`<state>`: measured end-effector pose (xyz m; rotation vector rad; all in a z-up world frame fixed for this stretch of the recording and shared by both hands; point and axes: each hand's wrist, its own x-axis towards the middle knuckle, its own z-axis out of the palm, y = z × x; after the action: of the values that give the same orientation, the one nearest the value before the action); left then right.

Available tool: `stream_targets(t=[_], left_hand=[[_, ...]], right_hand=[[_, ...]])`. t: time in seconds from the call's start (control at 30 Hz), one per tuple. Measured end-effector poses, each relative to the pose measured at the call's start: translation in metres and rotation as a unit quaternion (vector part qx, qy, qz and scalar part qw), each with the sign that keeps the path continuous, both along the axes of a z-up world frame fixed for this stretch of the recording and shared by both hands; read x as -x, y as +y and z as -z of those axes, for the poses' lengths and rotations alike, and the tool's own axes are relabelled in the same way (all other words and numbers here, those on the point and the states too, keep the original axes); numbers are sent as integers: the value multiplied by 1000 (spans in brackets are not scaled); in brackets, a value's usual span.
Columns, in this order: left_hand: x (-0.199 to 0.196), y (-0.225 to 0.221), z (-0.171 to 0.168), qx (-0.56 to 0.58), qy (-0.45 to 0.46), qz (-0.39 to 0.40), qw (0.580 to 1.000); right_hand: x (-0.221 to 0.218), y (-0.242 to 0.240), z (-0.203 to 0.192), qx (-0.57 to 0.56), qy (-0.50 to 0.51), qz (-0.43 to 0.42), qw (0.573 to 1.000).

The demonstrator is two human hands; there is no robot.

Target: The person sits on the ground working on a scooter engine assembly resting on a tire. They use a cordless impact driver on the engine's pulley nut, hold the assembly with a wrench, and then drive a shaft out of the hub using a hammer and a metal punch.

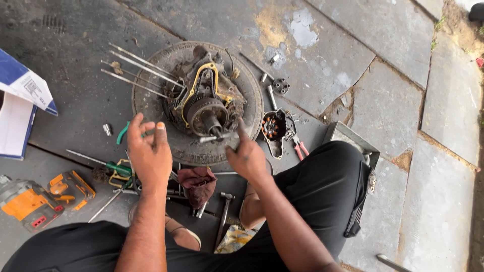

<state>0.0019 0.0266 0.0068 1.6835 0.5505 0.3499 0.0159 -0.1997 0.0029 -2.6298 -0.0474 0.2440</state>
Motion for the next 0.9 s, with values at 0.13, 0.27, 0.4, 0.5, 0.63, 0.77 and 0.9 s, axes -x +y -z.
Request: stream_targets(t=[0.13, 0.27, 0.4, 0.5, 0.63, 0.77, 0.9], left_hand=[[-1, 0, 5, -21, -4, -6, 1000], [-5, -6, -2, -28, -8, -11, 1000], [-5, -7, 3, -28, -28, -12, 999], [-5, -6, -3, -30, -11, -19, 999], [-5, -4, -6, -21, -3, -30, 999], [-8, -7, -5, -20, 8, -27, 999], [-12, -10, -11, -3, 29, -22, 999]], right_hand=[[5, -7, 14, 79, 206, -8, 975], [22, 12, 34, -29, 68, -213, 974], [19, 20, -2, -85, -37, -202, 975], [13, 22, -13, -110, -25, -99, 989], [-8, 2, -1, -106, 78, 59, 990], [0, -10, 30, -42, 155, -62, 985], [17, 21, 17, -43, 89, -235, 967]])
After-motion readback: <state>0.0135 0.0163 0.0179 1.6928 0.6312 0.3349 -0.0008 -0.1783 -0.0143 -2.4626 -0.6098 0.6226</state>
